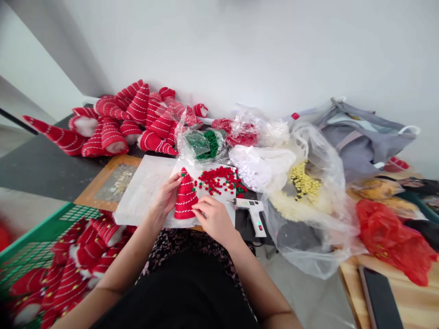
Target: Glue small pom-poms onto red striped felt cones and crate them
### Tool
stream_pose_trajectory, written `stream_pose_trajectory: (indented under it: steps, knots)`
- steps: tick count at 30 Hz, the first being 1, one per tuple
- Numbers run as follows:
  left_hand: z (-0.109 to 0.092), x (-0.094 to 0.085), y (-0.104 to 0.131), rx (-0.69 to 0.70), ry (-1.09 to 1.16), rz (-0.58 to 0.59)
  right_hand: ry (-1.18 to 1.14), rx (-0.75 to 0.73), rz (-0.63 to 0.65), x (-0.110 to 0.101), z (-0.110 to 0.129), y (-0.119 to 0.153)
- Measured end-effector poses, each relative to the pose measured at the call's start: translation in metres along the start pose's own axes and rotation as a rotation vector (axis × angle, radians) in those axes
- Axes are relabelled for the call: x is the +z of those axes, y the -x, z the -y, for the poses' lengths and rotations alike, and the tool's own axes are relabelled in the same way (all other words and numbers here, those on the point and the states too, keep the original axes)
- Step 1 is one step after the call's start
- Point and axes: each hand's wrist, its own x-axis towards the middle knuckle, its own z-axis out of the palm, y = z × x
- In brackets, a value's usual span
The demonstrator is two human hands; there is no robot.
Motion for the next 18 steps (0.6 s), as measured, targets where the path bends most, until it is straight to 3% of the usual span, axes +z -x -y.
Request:
stream_pose_trajectory:
  steps: [4, 8, 11, 14, 18]
  knots:
    - [-0.001, -0.001, 0.0, -0.003, 0.003, 0.005, 0.031, 0.024, -0.068, -0.012, -0.014, 0.0]
    - [-0.003, -0.003, 0.0, -0.025, 0.012, 0.008, 0.269, 0.259, -0.167, -0.053, -0.065, -0.023]
    - [-0.001, -0.003, -0.001, -0.041, 0.023, 0.007, 0.546, 0.5, -0.011, -0.076, -0.11, -0.05]
    - [0.001, -0.002, -0.002, -0.04, 0.02, 0.011, 0.576, 0.527, 0.054, -0.078, -0.14, -0.071]
    - [0.001, 0.001, -0.003, -0.03, 0.007, 0.016, 0.574, 0.535, 0.105, -0.074, -0.15, -0.081]
